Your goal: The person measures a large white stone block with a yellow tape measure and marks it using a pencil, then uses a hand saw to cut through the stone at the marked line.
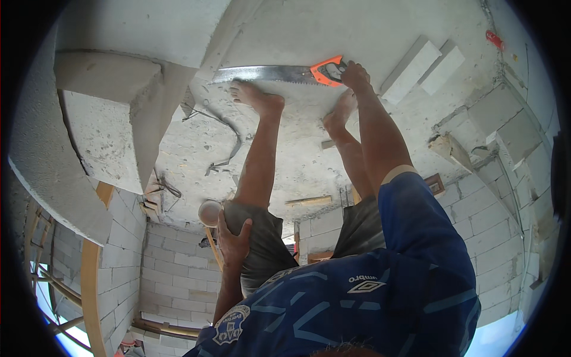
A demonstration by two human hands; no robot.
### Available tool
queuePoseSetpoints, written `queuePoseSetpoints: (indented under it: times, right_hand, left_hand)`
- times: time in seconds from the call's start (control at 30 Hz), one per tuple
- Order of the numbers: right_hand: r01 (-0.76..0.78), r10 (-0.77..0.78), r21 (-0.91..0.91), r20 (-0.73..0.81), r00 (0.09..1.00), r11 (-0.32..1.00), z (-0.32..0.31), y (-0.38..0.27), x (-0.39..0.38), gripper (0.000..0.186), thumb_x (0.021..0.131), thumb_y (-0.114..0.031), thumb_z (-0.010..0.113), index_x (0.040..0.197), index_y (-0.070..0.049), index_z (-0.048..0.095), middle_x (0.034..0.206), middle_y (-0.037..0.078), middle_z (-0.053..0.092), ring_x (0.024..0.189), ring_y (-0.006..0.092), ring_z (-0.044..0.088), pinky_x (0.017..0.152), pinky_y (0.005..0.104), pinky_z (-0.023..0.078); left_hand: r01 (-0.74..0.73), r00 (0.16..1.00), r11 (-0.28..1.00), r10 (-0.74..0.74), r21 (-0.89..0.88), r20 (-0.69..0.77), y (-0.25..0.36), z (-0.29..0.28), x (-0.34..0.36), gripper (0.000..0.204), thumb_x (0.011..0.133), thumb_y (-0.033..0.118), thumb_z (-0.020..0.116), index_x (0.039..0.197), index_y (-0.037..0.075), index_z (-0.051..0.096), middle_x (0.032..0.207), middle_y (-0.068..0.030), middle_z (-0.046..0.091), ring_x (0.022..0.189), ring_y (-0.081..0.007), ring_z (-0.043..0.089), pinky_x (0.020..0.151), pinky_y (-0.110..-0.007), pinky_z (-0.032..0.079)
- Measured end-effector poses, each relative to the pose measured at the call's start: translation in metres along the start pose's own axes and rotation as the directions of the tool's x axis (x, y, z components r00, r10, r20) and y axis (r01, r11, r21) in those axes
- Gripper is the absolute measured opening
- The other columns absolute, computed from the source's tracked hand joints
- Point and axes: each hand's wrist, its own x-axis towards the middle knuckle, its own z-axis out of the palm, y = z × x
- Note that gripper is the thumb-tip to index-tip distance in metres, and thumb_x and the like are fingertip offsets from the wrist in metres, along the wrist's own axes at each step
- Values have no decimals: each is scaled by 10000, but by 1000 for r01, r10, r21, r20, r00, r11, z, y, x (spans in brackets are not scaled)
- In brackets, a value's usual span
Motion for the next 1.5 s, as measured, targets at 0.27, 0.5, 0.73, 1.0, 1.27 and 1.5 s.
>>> queuePoseSetpoints:
  times: [0.27,0.5,0.73,1.0,1.27,1.5]
  right_hand:
    - [-40,38,-47,-46,998,998,35,-44,17,454,947,-288,605,1379,-169,532,1369,111,602,1295,305,593,1061,489,472]
    - [-89,91,29,-67,994,996,41,-38,23,469,945,-278,600,1397,-181,519,1373,103,610,1301,302,589,1071,495,448]
    - [54,-56,-105,-17,998,993,5,-18,6,488,857,-258,655,1309,-87,590,1258,118,697,1232,283,651,1066,506,440]
    - [339,-321,78,-182,930,938,-116,67,-167,264,751,-167,752,906,-18,599,878,203,710,838,406,697,731,478,535]
    - [355,-373,-115,-231,899,928,-210,148,-354,371,898,-368,707,905,2,688,822,215,705,792,447,679,759,488,551]
    - [153,117,774,-281,953,615,-245,179,-531,154,860,-172,722,884,-28,672,678,58,617,589,184,618,544,343,496]
  left_hand:
    - [71,994,997,-74,-37,-86,0,7,-15,960,820,433,824,1515,-58,379,1381,-339,559,1312,-462,539,1110,-501,418]
    - [160,985,982,-166,-99,-48,2,16,-24,1022,815,480,819,1532,-73,345,1460,-336,495,1362,-460,498,1131,-495,403]
    - [198,977,971,-206,-133,-53,-2,40,-38,1035,811,538,801,1535,-51,355,1427,-318,524,1331,-456,519,1124,-498,409]
    - [51,995,975,-68,-216,-72,17,23,-54,865,857,509,769,1442,-54,471,1406,-321,528,1345,-449,497,1123,-496,413]
    - [-705,394,708,437,40,-808,159,-226,-16,565,890,335,805,1294,-12,614,1428,-270,522,1321,-474,488,1099,-529,418]
    - [-578,99,777,370,249,-924,187,-484,125,434,979,330,636,1244,-13,662,1329,-282,617,1281,-428,548,1073,-501,445]
